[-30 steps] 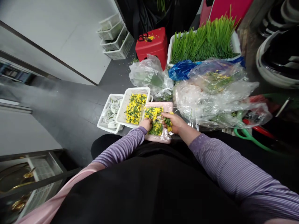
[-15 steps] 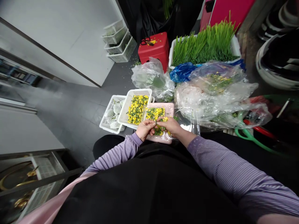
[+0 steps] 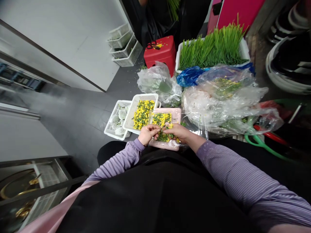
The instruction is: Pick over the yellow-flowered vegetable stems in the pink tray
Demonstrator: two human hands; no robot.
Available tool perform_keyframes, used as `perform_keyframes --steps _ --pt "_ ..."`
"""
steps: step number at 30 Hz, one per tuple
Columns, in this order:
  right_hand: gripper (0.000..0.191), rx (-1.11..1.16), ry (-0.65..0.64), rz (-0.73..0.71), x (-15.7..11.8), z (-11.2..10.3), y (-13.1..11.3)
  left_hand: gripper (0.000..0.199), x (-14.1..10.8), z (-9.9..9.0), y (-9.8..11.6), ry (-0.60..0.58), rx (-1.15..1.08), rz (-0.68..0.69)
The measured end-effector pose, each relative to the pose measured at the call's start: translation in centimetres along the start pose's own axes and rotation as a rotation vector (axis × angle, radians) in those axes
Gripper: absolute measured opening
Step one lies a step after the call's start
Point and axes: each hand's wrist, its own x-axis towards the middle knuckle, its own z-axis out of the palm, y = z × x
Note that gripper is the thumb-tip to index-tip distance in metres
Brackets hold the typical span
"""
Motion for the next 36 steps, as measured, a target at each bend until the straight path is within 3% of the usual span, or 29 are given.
perform_keyframes --steps 3,6,8,9,11,14,20,24,27,31,33,36 --pt "0.023 -0.026 -0.080 0.024 -0.3 -0.3 -0.2 0.030 -0.6 -0.7 0.5 -0.149 0.095 0.020" --pt "0.019 -0.082 -0.208 0.085 -0.8 -0.2 -0.4 0.028 -1.0 -1.4 0.1 -0.371 0.176 0.022" --pt "0.018 -0.104 -0.287 0.124 -1.1 -0.1 -0.6 0.027 -0.5 -2.0 -0.8 -0.424 0.302 -0.036" --pt "0.020 -0.106 -0.308 0.137 -1.1 0.0 -0.7 0.027 0.1 -2.4 -1.4 -0.377 0.418 -0.074" --pt "0.022 -0.091 -0.304 0.158 -1.1 0.0 -0.8 0.032 1.8 -2.9 -2.8 -0.156 0.738 -0.126" --pt "0.019 -0.039 -0.245 0.170 -0.8 0.0 -0.8 0.039 4.9 -2.9 -4.6 0.104 1.120 -0.103" --pt "0.014 0.077 -0.161 0.159 -0.2 0.2 -0.4 0.026 8.5 -1.0 -5.4 0.126 1.262 -0.126" --pt "0.015 0.075 0.013 0.109 0.5 -0.1 0.2 0.015 7.6 -1.0 -4.7 0.155 1.094 -0.143" --pt "0.020 0.000 0.154 0.070 1.1 -0.3 0.9 0.016 5.3 -0.8 -3.7 0.109 0.634 -0.205" --pt "0.027 -0.082 0.217 -0.038 1.5 -0.3 1.7 0.023 1.9 0.5 -2.2 0.020 0.069 -0.167" --pt "0.030 -0.095 0.201 -0.107 1.4 -0.3 1.9 0.026 0.7 1.3 -1.5 0.037 -0.038 -0.137" --pt "0.031 -0.152 0.182 -0.166 1.2 -0.3 2.0 0.024 0.0 1.7 -1.1 0.085 -0.027 -0.126"
